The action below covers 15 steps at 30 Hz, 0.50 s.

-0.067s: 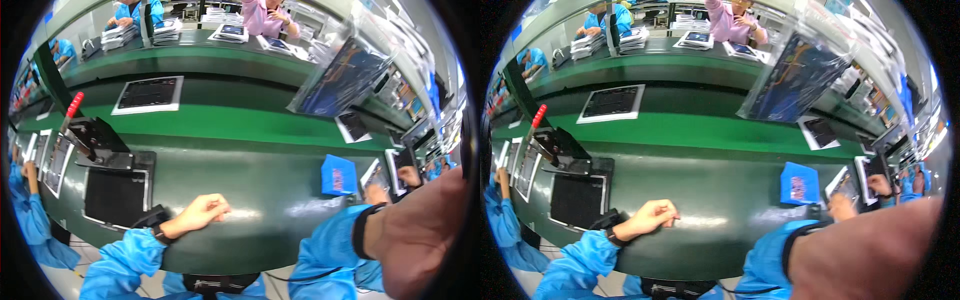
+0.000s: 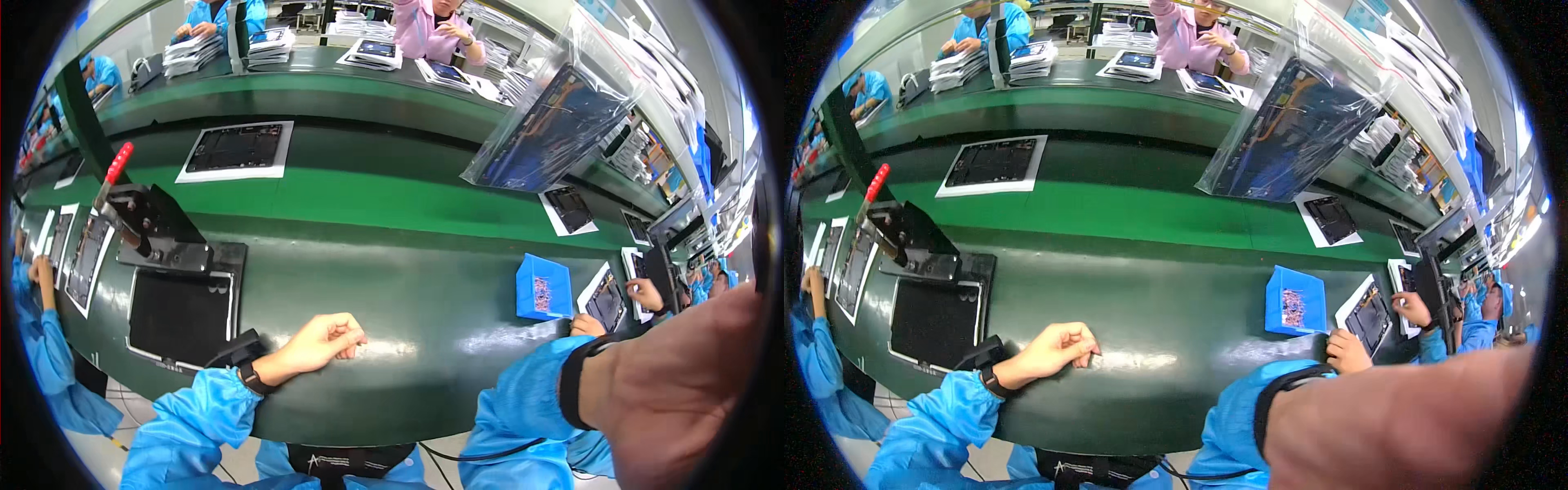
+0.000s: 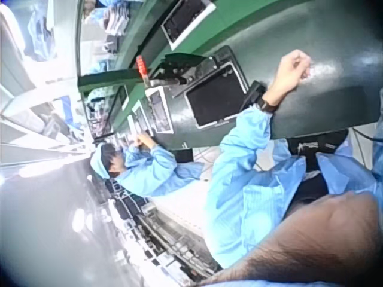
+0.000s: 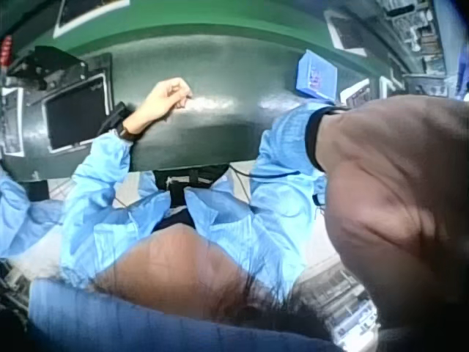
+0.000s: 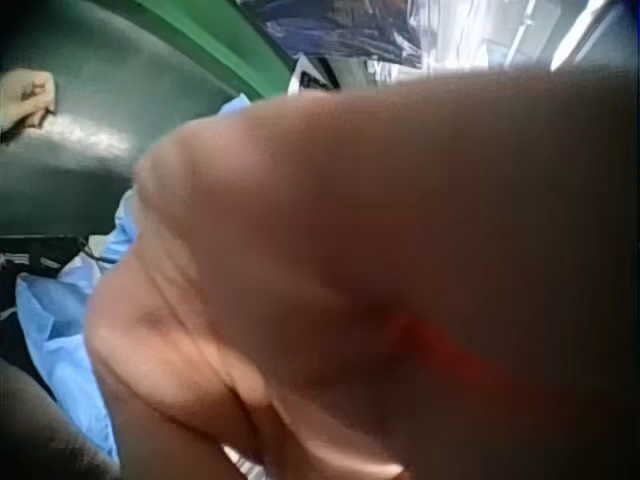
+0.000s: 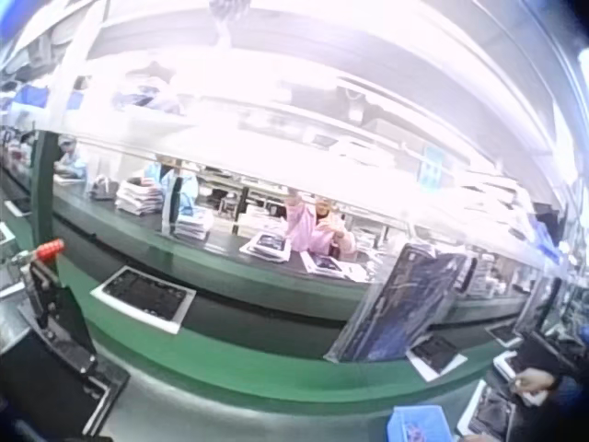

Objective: The person assembles tablet computers by pressing tablet frames in a manual lever press, attaching internal wires and ribbon cables by hand, pressing the assembled units again, and placing them onto the conveyor belt.

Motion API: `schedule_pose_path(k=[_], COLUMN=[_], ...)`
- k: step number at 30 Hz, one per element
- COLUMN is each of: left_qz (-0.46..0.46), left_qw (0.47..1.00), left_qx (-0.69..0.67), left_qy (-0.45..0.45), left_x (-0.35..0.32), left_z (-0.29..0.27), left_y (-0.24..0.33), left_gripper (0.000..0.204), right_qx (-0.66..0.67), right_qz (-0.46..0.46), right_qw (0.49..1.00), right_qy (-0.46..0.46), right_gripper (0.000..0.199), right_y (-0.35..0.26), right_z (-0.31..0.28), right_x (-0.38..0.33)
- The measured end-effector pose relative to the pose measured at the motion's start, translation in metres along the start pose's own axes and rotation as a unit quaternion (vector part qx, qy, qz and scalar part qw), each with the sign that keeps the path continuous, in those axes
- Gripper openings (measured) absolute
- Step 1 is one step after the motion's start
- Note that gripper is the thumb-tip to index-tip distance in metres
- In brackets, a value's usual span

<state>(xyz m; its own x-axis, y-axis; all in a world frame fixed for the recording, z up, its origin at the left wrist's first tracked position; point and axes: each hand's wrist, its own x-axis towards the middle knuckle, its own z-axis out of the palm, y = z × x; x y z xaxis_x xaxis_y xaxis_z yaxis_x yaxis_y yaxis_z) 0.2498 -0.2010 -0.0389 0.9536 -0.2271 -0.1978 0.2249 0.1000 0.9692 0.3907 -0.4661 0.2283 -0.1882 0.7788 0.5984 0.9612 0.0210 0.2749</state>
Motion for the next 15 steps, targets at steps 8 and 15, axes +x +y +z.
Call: schedule_pose_path(k=[8,15], left_qz=[0.05,0.01], left_qw=[0.998,1.0], left_qx=[-0.007,0.012], left_qy=[-0.028,0.002], left_x=[0.01,0.003], left_z=[0.014,0.01], left_y=[-0.001,0.003], left_gripper=[0.021,0.024], right_qx=[-0.043,-0.072], right_qz=[-0.073,-0.12], right_qw=[0.994,0.98], right_qy=[-0.067,-0.142], right_gripper=[0.055,0.041], right_y=[0.017,0.046], right_z=[0.062,0.11], right_x=[0.027,0.043])
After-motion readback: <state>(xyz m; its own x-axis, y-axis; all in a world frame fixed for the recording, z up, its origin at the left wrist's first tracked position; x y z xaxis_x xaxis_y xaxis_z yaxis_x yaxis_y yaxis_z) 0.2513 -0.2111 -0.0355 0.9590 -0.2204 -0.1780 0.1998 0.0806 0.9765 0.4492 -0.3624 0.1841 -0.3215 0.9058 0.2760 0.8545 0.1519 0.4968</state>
